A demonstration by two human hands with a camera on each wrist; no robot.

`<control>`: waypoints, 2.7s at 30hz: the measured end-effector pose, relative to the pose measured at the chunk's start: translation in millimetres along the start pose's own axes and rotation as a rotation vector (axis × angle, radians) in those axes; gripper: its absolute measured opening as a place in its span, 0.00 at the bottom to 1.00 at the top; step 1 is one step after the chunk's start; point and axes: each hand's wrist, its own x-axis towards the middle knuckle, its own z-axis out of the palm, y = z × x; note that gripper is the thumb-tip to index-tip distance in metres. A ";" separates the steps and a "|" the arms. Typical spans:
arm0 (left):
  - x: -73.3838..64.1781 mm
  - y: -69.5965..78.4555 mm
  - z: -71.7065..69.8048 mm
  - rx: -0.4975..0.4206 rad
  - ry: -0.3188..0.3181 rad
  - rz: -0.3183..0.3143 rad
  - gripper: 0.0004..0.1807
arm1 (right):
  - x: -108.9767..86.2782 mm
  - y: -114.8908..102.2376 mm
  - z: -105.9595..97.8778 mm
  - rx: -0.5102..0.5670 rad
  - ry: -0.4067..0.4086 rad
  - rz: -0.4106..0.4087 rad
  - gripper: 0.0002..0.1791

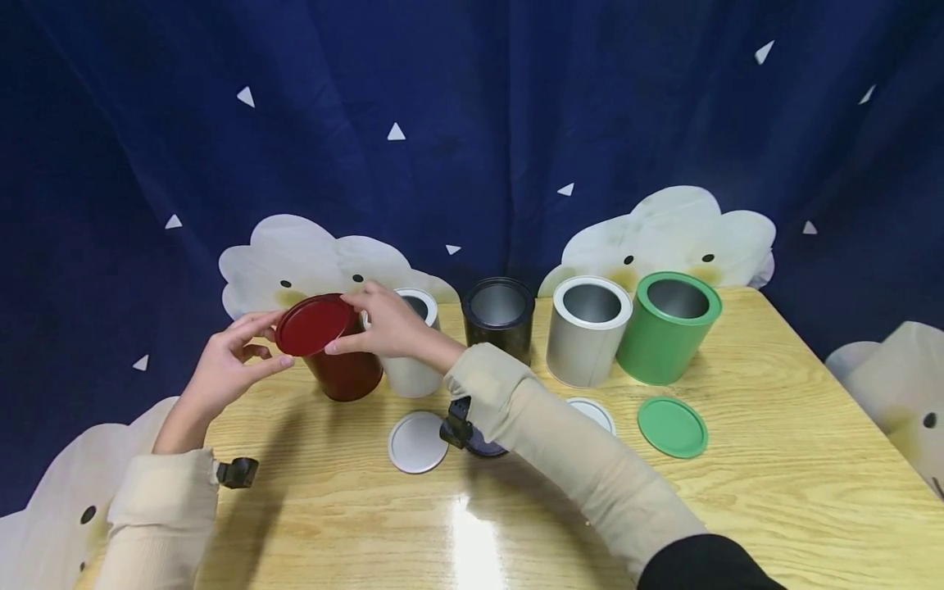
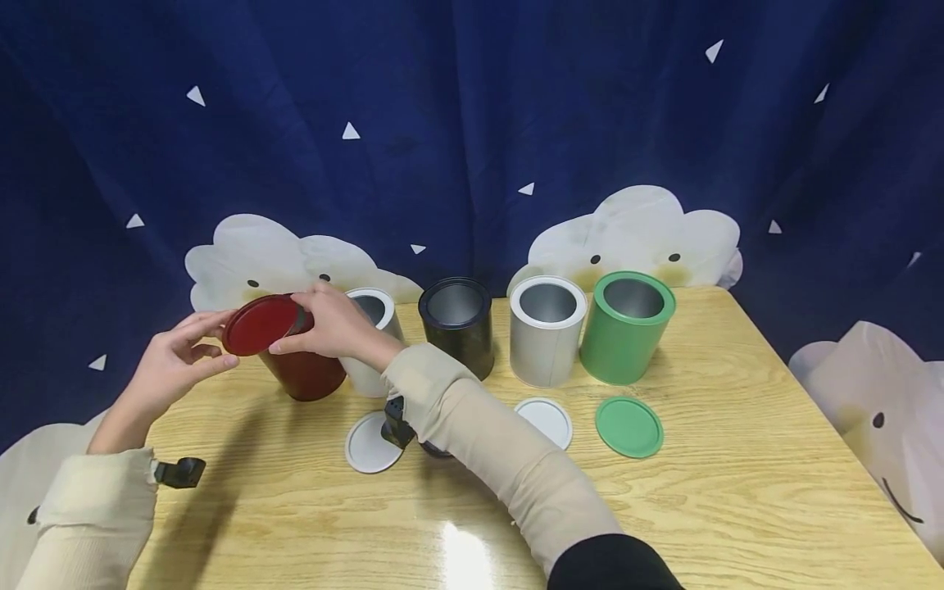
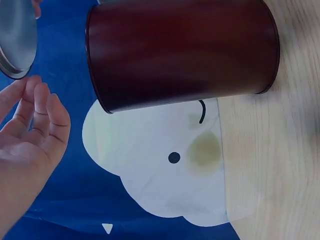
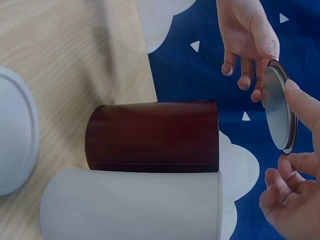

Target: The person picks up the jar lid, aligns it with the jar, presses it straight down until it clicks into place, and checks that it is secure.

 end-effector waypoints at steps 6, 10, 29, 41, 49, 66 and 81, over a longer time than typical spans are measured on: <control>5.2 -7.6 -4.0 -0.016 -0.009 -0.030 0.30 | 10.8 -0.6 -1.7 -0.021 -0.030 -0.009 0.34; 10.7 -10.7 -5.6 -0.016 -0.021 -0.048 0.30 | 15.6 1.5 -2.4 -0.034 -0.040 0.008 0.34; 25.4 -35.4 -6.6 0.010 -0.052 -0.155 0.32 | 35.5 14.9 15.4 -0.108 0.009 0.028 0.37; 37.1 -45.4 -8.0 0.034 -0.080 -0.193 0.33 | 45.7 25.3 21.6 -0.180 -0.012 0.065 0.39; 40.3 -46.8 -7.3 0.040 -0.099 -0.213 0.33 | 50.4 29.4 24.5 -0.222 -0.040 0.089 0.39; 38.6 -52.8 -3.8 0.077 -0.137 -0.238 0.33 | 52.4 32.7 36.0 -0.293 -0.046 0.129 0.39; 37.6 -51.5 -2.2 0.111 -0.197 -0.237 0.33 | 52.0 32.3 34.9 -0.318 -0.109 0.142 0.39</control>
